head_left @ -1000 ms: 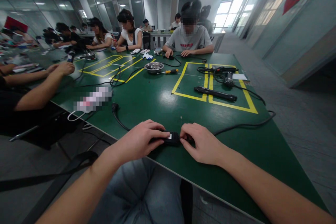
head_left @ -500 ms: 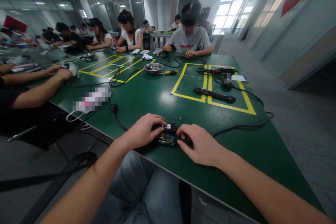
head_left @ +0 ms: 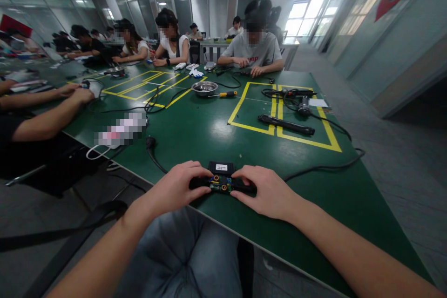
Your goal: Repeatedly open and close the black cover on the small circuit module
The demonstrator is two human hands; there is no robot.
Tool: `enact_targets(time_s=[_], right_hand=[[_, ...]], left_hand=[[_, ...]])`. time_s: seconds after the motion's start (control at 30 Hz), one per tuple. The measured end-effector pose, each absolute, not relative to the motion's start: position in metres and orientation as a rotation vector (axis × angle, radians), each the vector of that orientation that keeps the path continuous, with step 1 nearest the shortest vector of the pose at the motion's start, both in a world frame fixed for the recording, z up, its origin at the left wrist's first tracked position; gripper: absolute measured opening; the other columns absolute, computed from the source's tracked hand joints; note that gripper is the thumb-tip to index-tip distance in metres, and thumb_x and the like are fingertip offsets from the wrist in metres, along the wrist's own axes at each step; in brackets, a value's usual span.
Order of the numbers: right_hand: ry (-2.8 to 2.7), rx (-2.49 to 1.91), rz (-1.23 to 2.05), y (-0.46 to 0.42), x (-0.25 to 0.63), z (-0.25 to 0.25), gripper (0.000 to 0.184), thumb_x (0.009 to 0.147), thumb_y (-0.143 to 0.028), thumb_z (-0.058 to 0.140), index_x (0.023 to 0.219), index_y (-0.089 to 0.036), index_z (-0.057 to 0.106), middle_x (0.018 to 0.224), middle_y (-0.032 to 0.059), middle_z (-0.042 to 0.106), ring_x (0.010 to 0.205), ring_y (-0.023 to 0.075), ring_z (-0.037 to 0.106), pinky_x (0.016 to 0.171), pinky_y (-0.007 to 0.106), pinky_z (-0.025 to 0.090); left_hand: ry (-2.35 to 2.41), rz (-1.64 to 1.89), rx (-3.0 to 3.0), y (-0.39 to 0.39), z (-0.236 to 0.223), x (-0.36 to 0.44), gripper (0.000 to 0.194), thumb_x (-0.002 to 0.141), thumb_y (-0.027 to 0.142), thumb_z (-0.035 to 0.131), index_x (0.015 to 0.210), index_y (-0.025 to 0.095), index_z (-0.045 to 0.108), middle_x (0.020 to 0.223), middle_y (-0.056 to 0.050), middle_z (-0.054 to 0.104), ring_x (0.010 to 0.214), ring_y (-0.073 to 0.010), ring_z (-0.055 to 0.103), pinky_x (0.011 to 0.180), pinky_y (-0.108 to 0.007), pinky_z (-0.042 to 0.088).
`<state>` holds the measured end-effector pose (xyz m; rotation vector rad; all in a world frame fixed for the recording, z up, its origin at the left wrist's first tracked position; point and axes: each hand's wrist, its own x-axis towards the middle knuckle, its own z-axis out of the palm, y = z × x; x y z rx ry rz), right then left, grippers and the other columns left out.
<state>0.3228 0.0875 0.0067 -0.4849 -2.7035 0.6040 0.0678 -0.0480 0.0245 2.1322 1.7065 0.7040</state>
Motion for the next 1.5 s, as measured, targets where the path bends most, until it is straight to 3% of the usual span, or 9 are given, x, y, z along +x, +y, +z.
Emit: enact_targets(time_s=[0.1, 0.2, 0.27, 0.47, 0.63, 0.87, 1.0, 1.17, 1.5], right_hand=[[-2.694, -0.465, 0.638, 0.087, 0.325, 0.010, 0.024, 0.093, -0.028, 0.075, 0.116, -0.021, 0.068, 0.085, 0.0000, 0.067, 0.072, 0.0192, 0.062, 0.071, 0.033, 0.046], [-2.678, -0.441, 0.670, 0.087, 0.326, 0.011, 0.008, 0.094, -0.018, 0.066, 0.101, -0.021, 0.064, 0.084, 0.0011, 0.065, 0.073, 0.0190, 0.061, 0.070, 0.033, 0.044], [-2.677, -0.421, 0.668, 0.087, 0.326, 0.011, 0.008, 0.094, -0.015, 0.063, 0.093, -0.022, 0.060, 0.084, 0.0018, 0.065, 0.074, 0.0195, 0.061, 0.070, 0.032, 0.044], [-2.668, -0.413, 0.639, 0.088, 0.325, 0.009, 0.012, 0.094, -0.014, 0.064, 0.088, -0.023, 0.058, 0.081, 0.0012, 0.063, 0.073, 0.0199, 0.059, 0.070, 0.033, 0.043], [-2.659, -0.399, 0.621, 0.088, 0.324, 0.008, 0.013, 0.093, -0.014, 0.063, 0.087, -0.023, 0.056, 0.081, 0.0013, 0.063, 0.073, 0.0204, 0.059, 0.070, 0.033, 0.044], [-2.651, -0.397, 0.654, 0.088, 0.324, 0.009, 0.011, 0.093, -0.015, 0.059, 0.088, -0.023, 0.055, 0.082, 0.0022, 0.062, 0.074, 0.0214, 0.059, 0.070, 0.034, 0.044], [-2.665, -0.394, 0.701, 0.088, 0.326, 0.012, 0.013, 0.089, -0.011, 0.060, 0.090, -0.023, 0.054, 0.083, 0.0022, 0.063, 0.075, 0.0215, 0.060, 0.071, 0.035, 0.045], [-2.682, -0.412, 0.667, 0.087, 0.329, 0.012, 0.013, 0.089, -0.011, 0.058, 0.090, -0.023, 0.053, 0.083, 0.0031, 0.063, 0.076, 0.0223, 0.060, 0.070, 0.035, 0.044], [-2.604, -0.418, 0.600, 0.085, 0.333, -0.009, 0.012, 0.095, -0.013, 0.053, 0.092, -0.025, 0.054, 0.081, 0.0026, 0.062, 0.070, 0.0232, 0.060, 0.064, 0.035, 0.043]], left_hand=[[1.710, 0.768, 2.083, -0.049, 0.029, 0.068, 0.024, 0.095, 0.023, 0.080, 0.118, 0.022, 0.074, 0.105, -0.005, 0.077, 0.096, -0.0220, 0.072, 0.086, -0.032, 0.056], [1.679, 0.819, 2.057, -0.050, 0.030, 0.066, 0.009, 0.099, 0.014, 0.069, 0.105, 0.020, 0.073, 0.102, -0.005, 0.076, 0.091, -0.0194, 0.072, 0.084, -0.030, 0.055], [1.654, 0.811, 2.073, -0.050, 0.029, 0.064, 0.012, 0.101, 0.012, 0.064, 0.098, 0.019, 0.073, 0.101, -0.005, 0.076, 0.090, -0.0184, 0.072, 0.082, -0.029, 0.055], [1.734, 0.645, 2.260, -0.042, 0.038, 0.064, 0.013, 0.099, 0.014, 0.071, 0.094, 0.022, 0.080, 0.111, -0.007, 0.076, 0.103, -0.0233, 0.072, 0.093, -0.035, 0.058], [1.733, 0.677, 2.288, -0.018, 0.038, 0.078, 0.026, 0.103, 0.015, 0.066, 0.119, 0.026, 0.084, 0.136, -0.010, 0.075, 0.122, -0.0278, 0.071, 0.108, -0.043, 0.057], [1.906, 0.629, 2.155, -0.001, 0.024, 0.069, 0.029, 0.099, 0.017, 0.076, 0.127, 0.023, 0.082, 0.127, -0.010, 0.082, 0.116, -0.0297, 0.075, 0.105, -0.045, 0.059], [1.670, 0.791, 2.218, -0.025, 0.034, 0.065, 0.035, 0.109, 0.021, 0.064, 0.142, 0.028, 0.073, 0.135, -0.009, 0.078, 0.122, -0.0246, 0.072, 0.108, -0.040, 0.058], [1.490, 0.721, 2.309, -0.046, 0.031, 0.075, 0.035, 0.111, 0.020, 0.059, 0.139, 0.031, 0.076, 0.137, -0.010, 0.074, 0.125, -0.0247, 0.068, 0.110, -0.041, 0.056], [1.493, 0.936, 2.368, -0.045, 0.001, 0.080, 0.034, 0.112, 0.026, 0.058, 0.143, 0.023, 0.070, 0.139, -0.013, 0.073, 0.124, -0.0256, 0.066, 0.107, -0.042, 0.056]])
